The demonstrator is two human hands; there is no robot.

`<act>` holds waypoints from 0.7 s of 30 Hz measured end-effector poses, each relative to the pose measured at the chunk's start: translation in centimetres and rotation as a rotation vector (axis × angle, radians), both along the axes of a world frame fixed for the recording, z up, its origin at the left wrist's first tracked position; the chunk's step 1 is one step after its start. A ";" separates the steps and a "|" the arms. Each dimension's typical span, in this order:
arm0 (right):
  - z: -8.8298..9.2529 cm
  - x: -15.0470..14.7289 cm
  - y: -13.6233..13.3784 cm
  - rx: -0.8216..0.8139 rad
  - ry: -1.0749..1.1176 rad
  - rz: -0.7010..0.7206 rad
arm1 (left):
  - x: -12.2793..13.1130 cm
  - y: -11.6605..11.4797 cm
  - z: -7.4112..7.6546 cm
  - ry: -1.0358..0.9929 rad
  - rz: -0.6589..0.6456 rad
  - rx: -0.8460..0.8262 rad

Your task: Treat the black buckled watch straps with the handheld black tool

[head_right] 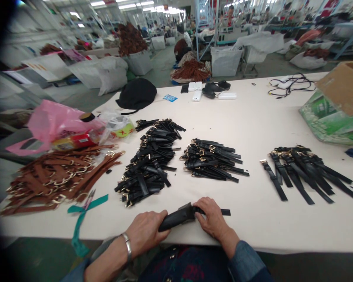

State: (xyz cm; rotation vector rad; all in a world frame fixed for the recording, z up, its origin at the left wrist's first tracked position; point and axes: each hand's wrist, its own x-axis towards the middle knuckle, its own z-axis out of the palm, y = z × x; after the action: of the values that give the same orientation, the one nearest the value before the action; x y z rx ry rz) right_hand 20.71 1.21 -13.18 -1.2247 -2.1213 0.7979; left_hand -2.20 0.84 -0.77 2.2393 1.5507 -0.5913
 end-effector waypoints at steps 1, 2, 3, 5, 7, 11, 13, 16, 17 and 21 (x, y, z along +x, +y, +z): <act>-0.1 0.0 0.0 0.002 0.010 -0.013 | 0.0 0.1 -0.1 0.001 0.002 -0.007; -0.3 -0.1 0.1 0.007 0.022 -0.029 | 0.0 0.1 -0.1 0.001 0.006 -0.016; -0.4 -0.1 0.1 0.015 0.034 -0.044 | 0.0 0.1 -0.2 -0.001 0.011 -0.026; -0.8 -0.1 0.2 0.035 0.056 -0.063 | -0.1 -0.1 -0.2 -0.002 0.014 -0.042; -1.0 -0.2 0.3 0.048 0.070 -0.064 | -0.1 -0.3 -0.1 0.004 0.009 -0.047; -1.2 -0.2 0.2 0.044 0.091 -0.069 | 0.1 -0.2 0.4 0.032 0.003 -0.062; -1.1 -0.2 0.2 0.030 0.101 -0.076 | 0.3 0.1 0.6 0.033 0.002 -0.068; -0.9 -0.3 0.2 0.016 0.111 -0.092 | 0.6 0.6 0.6 0.022 -0.001 -0.061; -0.9 -0.3 0.2 0.017 0.114 -0.096 | 0.6 0.8 0.5 0.020 0.003 -0.061; -0.9 -0.4 0.3 0.022 0.112 -0.093 | 0.1 1.0 0.5 0.006 0.037 -0.095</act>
State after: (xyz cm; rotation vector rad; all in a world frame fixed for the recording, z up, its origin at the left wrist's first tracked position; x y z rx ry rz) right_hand 20.31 1.46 -14.11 -1.2290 -1.9640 0.7816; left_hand -2.05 1.84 -0.29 2.1367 1.5302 -0.6477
